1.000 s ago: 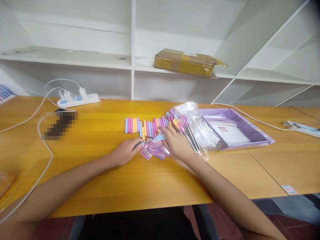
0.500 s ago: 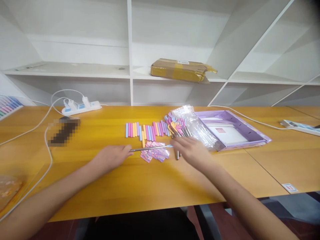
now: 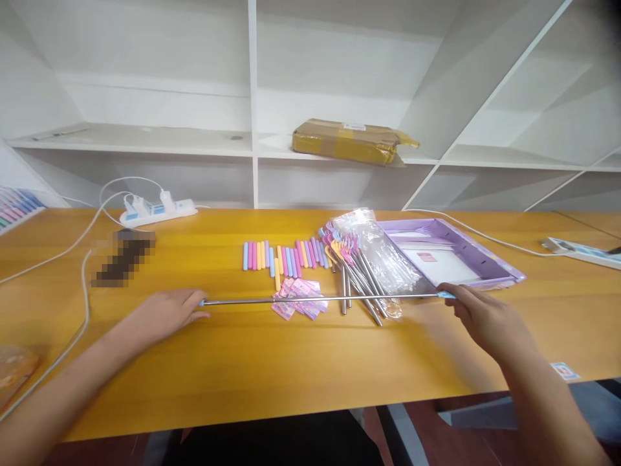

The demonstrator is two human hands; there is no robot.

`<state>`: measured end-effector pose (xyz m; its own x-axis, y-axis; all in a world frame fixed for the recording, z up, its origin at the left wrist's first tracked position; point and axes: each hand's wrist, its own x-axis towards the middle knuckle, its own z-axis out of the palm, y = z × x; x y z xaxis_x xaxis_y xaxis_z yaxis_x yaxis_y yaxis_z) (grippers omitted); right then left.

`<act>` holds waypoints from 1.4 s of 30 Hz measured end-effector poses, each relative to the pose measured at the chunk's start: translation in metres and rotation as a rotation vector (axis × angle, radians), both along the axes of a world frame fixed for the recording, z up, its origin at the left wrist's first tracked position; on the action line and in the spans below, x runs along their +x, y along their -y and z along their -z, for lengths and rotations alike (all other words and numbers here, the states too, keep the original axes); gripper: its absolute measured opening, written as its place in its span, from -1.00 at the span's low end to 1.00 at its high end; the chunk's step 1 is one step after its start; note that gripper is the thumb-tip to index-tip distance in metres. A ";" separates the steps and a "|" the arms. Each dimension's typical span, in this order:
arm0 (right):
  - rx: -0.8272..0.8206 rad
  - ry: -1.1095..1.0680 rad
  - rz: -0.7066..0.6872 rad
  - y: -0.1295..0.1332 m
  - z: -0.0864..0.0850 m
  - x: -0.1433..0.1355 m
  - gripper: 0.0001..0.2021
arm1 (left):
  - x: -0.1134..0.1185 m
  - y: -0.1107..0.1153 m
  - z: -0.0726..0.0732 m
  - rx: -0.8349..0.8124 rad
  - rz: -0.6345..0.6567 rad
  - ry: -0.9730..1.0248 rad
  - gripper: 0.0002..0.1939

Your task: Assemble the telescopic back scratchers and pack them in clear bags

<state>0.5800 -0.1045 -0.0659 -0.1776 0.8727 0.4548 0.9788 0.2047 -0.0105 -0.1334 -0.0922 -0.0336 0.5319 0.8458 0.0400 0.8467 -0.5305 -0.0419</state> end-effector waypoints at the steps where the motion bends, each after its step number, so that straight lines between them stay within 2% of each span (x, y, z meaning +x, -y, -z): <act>1: -0.051 -0.062 0.076 0.002 -0.001 -0.002 -0.65 | 0.000 0.000 0.003 0.008 -0.013 0.002 -0.59; 3: -0.137 -0.173 0.232 0.006 -0.008 -0.006 -0.66 | -0.001 0.001 0.004 -0.020 -0.027 0.006 -0.59; 6: -0.204 -0.248 0.417 0.009 -0.022 -0.015 -0.81 | 0.001 0.004 0.001 -0.087 -0.034 0.019 -0.63; 10: -0.267 -0.257 0.565 0.007 -0.038 -0.036 -0.83 | 0.006 0.008 0.001 -0.101 -0.044 0.018 -0.65; 13: -0.305 -0.315 0.601 -0.001 -0.047 -0.049 -0.80 | 0.001 0.005 0.006 -0.029 0.009 0.038 -0.65; 17: -0.210 -0.333 0.657 -0.018 -0.061 -0.071 -0.69 | 0.001 -0.005 0.007 0.187 0.150 0.178 -0.67; 20: -0.206 -0.144 0.548 -0.026 -0.067 -0.117 -0.63 | 0.030 -0.009 0.004 0.276 0.252 0.256 -0.67; 24: -0.190 0.054 0.271 -0.018 -0.057 -0.219 -0.67 | 0.101 -0.005 0.011 0.262 0.303 0.363 -0.62; 26: -0.080 0.128 0.072 -0.008 -0.049 -0.262 -0.67 | 0.131 -0.002 0.018 0.224 0.318 0.463 -0.58; 28: 0.040 0.171 -0.064 0.000 -0.045 -0.285 -0.72 | 0.147 0.001 0.025 0.185 0.306 0.543 -0.57; 31: 0.111 0.175 -0.189 -0.002 -0.040 -0.285 -0.80 | 0.151 0.003 0.027 0.066 0.258 0.553 -0.60; 35: 0.117 0.070 -0.316 -0.016 -0.028 -0.273 -0.84 | 0.146 0.001 0.028 -0.048 0.167 0.438 -0.69; 38: 0.030 -0.052 -0.449 -0.020 -0.018 -0.275 -0.83 | 0.145 -0.002 0.034 -0.039 0.143 0.360 -0.76; 42: -0.220 -0.267 -0.586 -0.015 -0.014 -0.282 -0.82 | 0.143 -0.008 0.040 -0.064 0.123 0.318 -0.80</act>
<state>0.2980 -0.0899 -0.0516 -0.5555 0.7439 0.3715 0.6649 0.6657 -0.3387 0.0098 -0.0842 -0.0736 0.5994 0.7823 0.1692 0.7415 -0.6223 0.2506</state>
